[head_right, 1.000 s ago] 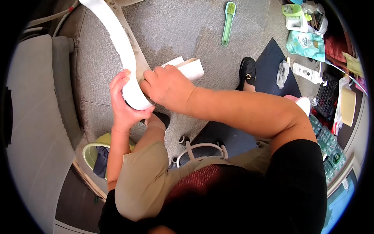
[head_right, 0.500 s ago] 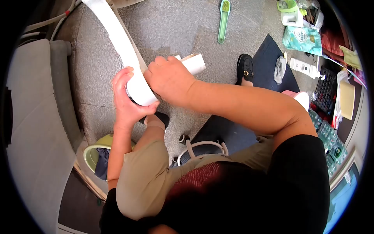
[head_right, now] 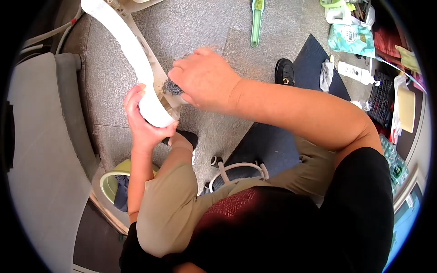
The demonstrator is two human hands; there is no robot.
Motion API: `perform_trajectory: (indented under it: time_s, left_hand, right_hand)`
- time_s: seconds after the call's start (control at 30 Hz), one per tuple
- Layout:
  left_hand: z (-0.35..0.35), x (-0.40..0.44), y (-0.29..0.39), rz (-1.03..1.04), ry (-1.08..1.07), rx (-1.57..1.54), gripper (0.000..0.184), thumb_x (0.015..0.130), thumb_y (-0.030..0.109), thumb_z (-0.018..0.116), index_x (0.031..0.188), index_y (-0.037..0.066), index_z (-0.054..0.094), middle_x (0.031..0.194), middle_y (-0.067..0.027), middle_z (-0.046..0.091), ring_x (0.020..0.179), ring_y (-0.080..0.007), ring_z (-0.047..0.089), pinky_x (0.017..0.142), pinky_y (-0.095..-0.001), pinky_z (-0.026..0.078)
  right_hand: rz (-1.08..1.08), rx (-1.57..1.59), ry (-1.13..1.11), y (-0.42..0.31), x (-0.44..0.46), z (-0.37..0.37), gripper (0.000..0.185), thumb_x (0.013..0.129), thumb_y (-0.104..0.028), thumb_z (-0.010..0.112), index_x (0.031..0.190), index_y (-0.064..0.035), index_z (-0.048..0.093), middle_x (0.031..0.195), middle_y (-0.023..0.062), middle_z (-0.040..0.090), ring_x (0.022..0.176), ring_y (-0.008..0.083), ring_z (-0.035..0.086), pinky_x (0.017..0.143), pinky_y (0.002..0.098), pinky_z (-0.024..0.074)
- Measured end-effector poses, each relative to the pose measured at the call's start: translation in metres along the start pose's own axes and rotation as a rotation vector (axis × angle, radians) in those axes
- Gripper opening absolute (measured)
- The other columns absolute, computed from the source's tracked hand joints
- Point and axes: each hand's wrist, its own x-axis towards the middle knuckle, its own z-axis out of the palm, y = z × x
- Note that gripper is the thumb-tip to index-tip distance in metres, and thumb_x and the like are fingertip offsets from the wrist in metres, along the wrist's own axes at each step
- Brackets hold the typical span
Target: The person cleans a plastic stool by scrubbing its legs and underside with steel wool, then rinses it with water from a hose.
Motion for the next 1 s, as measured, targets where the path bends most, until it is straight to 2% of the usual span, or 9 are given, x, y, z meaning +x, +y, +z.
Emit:
perform_trajectory:
  time_s: [0.13,0.2,0.37,0.5,0.6,0.83,0.9,0.93,1.0]
  left_hand:
    - [-0.005,0.003,0.005,-0.015,-0.036,0.035,0.096,0.046,0.031,0.09,0.127,0.007,0.044,0.126,-0.02,0.046,0.118,-0.039,0.046,0.1,-0.0503,0.042]
    - [-0.011,0.001,0.006,-0.022,-0.052,0.114,0.097,0.046,0.03,0.09,0.129,0.007,0.046,0.127,-0.0195,0.046,0.118,-0.0384,0.047,0.1,-0.0503,0.042]
    - [-0.014,0.017,0.018,-0.068,-0.147,0.099,0.094,0.046,0.029,0.089,0.128,0.007,0.047,0.129,-0.0165,0.048,0.12,-0.0381,0.047,0.103,-0.0535,0.04]
    - [0.005,0.036,0.011,0.081,-0.207,0.026,0.087,0.047,0.027,0.088,0.122,0.008,0.046,0.131,-0.0127,0.053,0.124,-0.036,0.049,0.111,-0.0588,0.031]
    - [0.012,0.04,0.005,0.091,-0.154,-0.085,0.087,0.047,0.024,0.086,0.123,0.007,0.049,0.126,-0.0126,0.056,0.117,-0.0345,0.054,0.11,-0.0543,0.034]
    - [0.009,0.044,0.011,0.099,-0.129,-0.09,0.081,0.045,0.018,0.086,0.119,0.007,0.054,0.121,-0.0141,0.059,0.113,-0.0346,0.055,0.101,-0.0468,0.042]
    - [0.012,0.042,0.011,0.106,-0.114,-0.104,0.082,0.046,0.019,0.086,0.12,0.007,0.053,0.121,-0.0142,0.059,0.113,-0.0347,0.055,0.101,-0.0464,0.043]
    - [0.013,0.042,0.009,0.099,-0.101,-0.107,0.083,0.046,0.019,0.087,0.121,0.008,0.052,0.121,-0.0142,0.058,0.113,-0.0348,0.055,0.101,-0.0459,0.043]
    - [0.012,0.039,0.005,0.093,-0.108,-0.111,0.084,0.047,0.019,0.087,0.122,0.008,0.051,0.122,-0.0141,0.058,0.114,-0.0347,0.055,0.101,-0.0455,0.043]
  right_hand:
    - [0.13,0.067,-0.363,-0.014,0.017,0.005,0.037,0.079,-0.022,0.072,0.11,-0.004,0.063,0.111,0.013,0.066,0.106,0.0261,0.061,0.097,0.0452,0.0423]
    - [-0.083,0.003,0.036,-0.014,0.005,0.01,0.037,0.077,-0.02,0.069,0.107,-0.0001,0.062,0.107,0.013,0.064,0.1,0.0276,0.06,0.089,0.0426,0.0444]
    - [-0.165,-0.136,0.006,-0.022,0.0,0.04,0.033,0.069,-0.016,0.068,0.097,0.0003,0.061,0.093,0.0119,0.059,0.086,0.03,0.058,0.082,0.0401,0.0459]
    - [0.048,-0.027,0.049,-0.015,-0.001,0.047,0.032,0.069,-0.018,0.073,0.097,-0.006,0.063,0.087,0.012,0.063,0.083,0.0259,0.064,0.07,0.0364,0.0482]
    - [0.127,-0.082,0.081,-0.01,0.003,0.047,0.045,0.066,-0.022,0.076,0.105,-0.0063,0.06,0.08,0.0056,0.066,0.075,0.0242,0.068,0.071,0.0375,0.0492]
    - [0.159,-0.124,0.245,-0.014,0.007,0.059,0.033,0.066,-0.021,0.071,0.096,-0.0104,0.064,0.073,0.0056,0.063,0.065,0.0258,0.065,0.062,0.0378,0.0499]
    - [0.245,-0.122,0.185,-0.018,0.008,0.06,0.03,0.068,-0.022,0.071,0.095,-0.0099,0.066,0.078,0.0052,0.064,0.078,0.0254,0.067,0.079,0.042,0.0513]
    - [0.25,-0.135,0.192,-0.018,0.007,0.064,0.03,0.068,-0.022,0.071,0.095,-0.0099,0.066,0.078,0.0052,0.064,0.078,0.0254,0.067,0.079,0.042,0.0513]
    - [0.167,-0.326,0.645,-0.021,0.004,0.074,0.032,0.072,-0.023,0.069,0.102,-0.0123,0.066,0.087,0.004,0.067,0.095,0.025,0.066,0.101,0.0512,0.0407]
